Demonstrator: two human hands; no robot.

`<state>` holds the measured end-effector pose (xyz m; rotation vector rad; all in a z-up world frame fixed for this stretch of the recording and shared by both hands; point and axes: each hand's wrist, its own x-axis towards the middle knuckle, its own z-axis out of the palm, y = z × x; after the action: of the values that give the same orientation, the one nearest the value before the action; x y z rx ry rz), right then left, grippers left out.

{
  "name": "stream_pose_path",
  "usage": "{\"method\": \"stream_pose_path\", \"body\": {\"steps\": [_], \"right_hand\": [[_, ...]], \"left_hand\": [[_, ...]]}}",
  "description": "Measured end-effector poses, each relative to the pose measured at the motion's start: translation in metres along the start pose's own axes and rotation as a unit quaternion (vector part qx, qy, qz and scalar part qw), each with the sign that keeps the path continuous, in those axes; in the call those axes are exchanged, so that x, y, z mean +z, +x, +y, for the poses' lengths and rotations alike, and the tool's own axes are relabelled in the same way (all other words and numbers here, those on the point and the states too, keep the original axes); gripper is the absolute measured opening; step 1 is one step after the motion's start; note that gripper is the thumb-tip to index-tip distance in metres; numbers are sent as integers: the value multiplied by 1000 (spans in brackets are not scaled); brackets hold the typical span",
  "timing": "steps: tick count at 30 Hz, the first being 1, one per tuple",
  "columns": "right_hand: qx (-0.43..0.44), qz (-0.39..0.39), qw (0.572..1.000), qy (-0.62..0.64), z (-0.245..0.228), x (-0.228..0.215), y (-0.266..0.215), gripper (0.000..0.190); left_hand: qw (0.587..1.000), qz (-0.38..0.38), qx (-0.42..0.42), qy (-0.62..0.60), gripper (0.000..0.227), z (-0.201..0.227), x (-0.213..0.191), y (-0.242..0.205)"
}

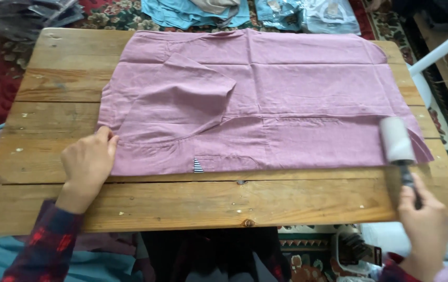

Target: Using a lint roller to clean a pink shirt and then folding it on a wooden surface.

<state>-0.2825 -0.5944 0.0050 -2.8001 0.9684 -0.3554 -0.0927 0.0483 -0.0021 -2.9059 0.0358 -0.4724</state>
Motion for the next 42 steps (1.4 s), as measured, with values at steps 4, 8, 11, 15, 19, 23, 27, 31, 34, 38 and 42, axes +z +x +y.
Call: {"method": "stream_pose_path", "body": {"steps": [4,8,11,15,19,23,27,31,34,38,42], "right_hand": [[-115,109,982,98,11,9,24,31],[-103,64,978,169,-51,-3,30,36],[-84,12,979,186,-74,5,32,38],[-119,5,989,91,-45,46,48,45],[-121,-13,992,38,-24,66,55,49],[-190,28,977,95,-16,76,57,47],[-226,38,953,197,-5,91,61,47],[-262,29,928,264,-4,94,63,45],[-271,18,928,255,-7,89,64,47],[-280,34,924,258,-1,96,65,47],[-267,51,938,217,2,97,67,46]], "left_hand": [[995,-70,77,-8,43,11,11,66],[974,-119,99,-164,53,48,51,148],[953,-83,78,-281,79,69,111,210],[902,-85,59,-420,72,94,120,257],[748,-82,75,-655,42,101,98,262],[782,-13,25,-623,29,74,19,215],[676,-9,143,-723,25,45,8,173],[714,-64,254,-650,46,32,-13,105],[762,-89,275,-580,31,35,-13,66],[790,-65,284,-540,36,32,-21,36],[834,10,261,-486,31,34,-36,16]]}}
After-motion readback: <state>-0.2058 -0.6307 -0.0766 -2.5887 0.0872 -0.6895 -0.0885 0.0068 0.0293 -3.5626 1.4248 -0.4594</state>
